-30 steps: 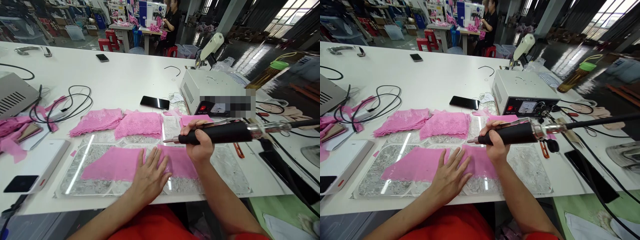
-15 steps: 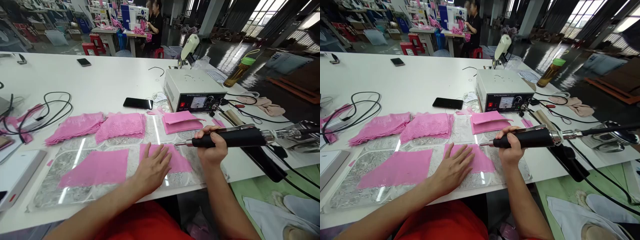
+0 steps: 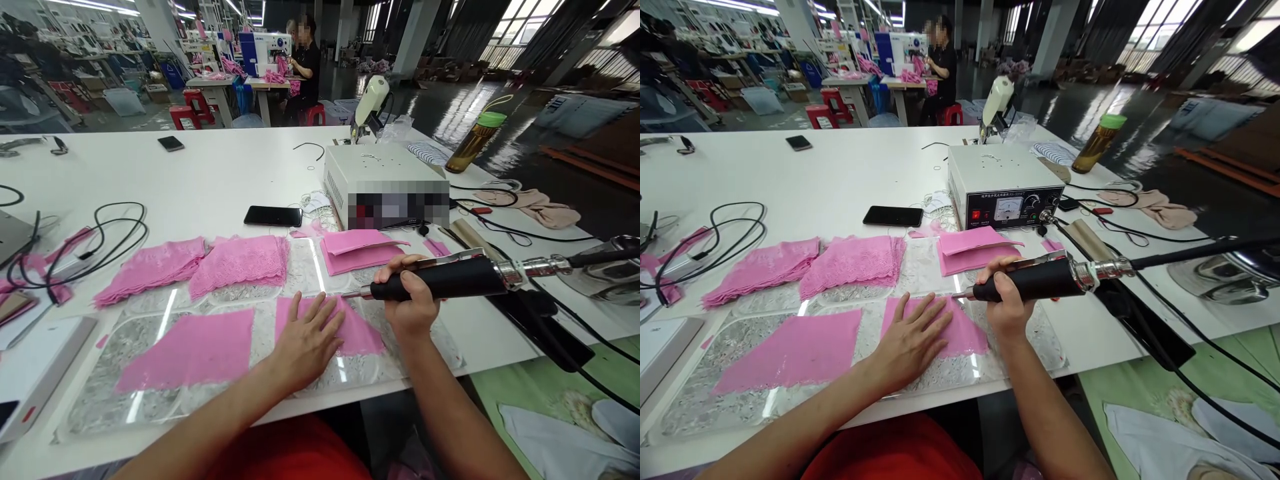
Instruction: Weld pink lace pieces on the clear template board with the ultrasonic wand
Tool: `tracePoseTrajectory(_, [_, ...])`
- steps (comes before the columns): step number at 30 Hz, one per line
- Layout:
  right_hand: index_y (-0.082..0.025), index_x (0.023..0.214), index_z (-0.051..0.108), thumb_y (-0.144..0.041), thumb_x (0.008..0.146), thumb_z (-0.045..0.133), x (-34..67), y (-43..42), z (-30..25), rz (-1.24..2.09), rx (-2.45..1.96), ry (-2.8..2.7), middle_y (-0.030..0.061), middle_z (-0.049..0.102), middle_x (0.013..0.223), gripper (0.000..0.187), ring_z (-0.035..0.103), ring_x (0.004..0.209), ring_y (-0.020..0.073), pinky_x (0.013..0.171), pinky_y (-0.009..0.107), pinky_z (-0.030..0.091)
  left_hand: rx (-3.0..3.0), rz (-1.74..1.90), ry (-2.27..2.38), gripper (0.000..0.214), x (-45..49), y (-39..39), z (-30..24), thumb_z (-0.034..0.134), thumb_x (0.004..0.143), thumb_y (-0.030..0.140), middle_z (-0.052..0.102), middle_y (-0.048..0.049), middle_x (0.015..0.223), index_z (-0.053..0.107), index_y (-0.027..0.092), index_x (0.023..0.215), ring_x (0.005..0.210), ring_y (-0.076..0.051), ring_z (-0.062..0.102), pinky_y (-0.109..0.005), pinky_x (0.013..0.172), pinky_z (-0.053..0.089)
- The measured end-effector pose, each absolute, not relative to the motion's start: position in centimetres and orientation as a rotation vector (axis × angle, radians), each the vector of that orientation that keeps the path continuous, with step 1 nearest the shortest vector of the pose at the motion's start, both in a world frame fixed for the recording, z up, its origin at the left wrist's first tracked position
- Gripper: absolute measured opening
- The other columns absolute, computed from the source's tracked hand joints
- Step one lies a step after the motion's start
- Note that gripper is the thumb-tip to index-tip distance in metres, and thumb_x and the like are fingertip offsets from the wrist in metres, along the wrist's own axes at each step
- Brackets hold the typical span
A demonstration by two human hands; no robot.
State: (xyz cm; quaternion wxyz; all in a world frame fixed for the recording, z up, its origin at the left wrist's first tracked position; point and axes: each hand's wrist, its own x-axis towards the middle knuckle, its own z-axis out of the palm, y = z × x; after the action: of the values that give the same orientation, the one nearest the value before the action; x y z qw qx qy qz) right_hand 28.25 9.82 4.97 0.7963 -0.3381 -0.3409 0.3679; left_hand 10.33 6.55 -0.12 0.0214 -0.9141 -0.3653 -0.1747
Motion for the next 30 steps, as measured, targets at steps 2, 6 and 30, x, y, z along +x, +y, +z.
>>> tracePoseTrajectory(2, [-0.022,0.08,0.053,-0.025,0.066,0.058,28.2,9.8,5.0,0.773,-0.725,-0.739,-0.0036,0.053,0.073,0.015,0.052,0.052,0.0092,0.054,0.029,0.048,-2.829,-0.544,-1.127,0.037,10.3,6.5,-0.1,0.045,0.099,0.039,0.055,-0.0074,0.138,0.055,0.022,0.13,0.133,-0.029,0.045,-0.058,0.114,0.023])
tracePoseTrajectory(6, [-0.022,0.079,0.053,-0.024,0.065,0.058,28.2,9.9,5.1,0.771,-0.72,-0.739,-0.0036,0.053,0.072,0.015,0.052,0.051,0.0095,0.053,0.029,0.048,-2.823,-0.551,-1.117,0.037,10.3,6.6,-0.2,0.045,0.098,0.039,0.056,-0.0077,0.138,0.055,0.022,0.13,0.133,-0.029,0.045,-0.059,0.114,0.022])
tracePoseTrajectory(30, [-0.022,0.078,0.053,-0.026,0.066,0.055,32.3,6.3,5.6,0.702,-0.765,-0.708,-0.003,0.055,0.073,0.013,0.051,0.051,0.0096,0.05,0.029,0.045,-3.009,-0.569,-0.791,0.044,12.3,3.5,2.0,0.038,0.101,0.042,0.057,-0.0072,0.137,0.053,0.016,0.133,0.133,-0.024,0.046,-0.049,0.119,0.015])
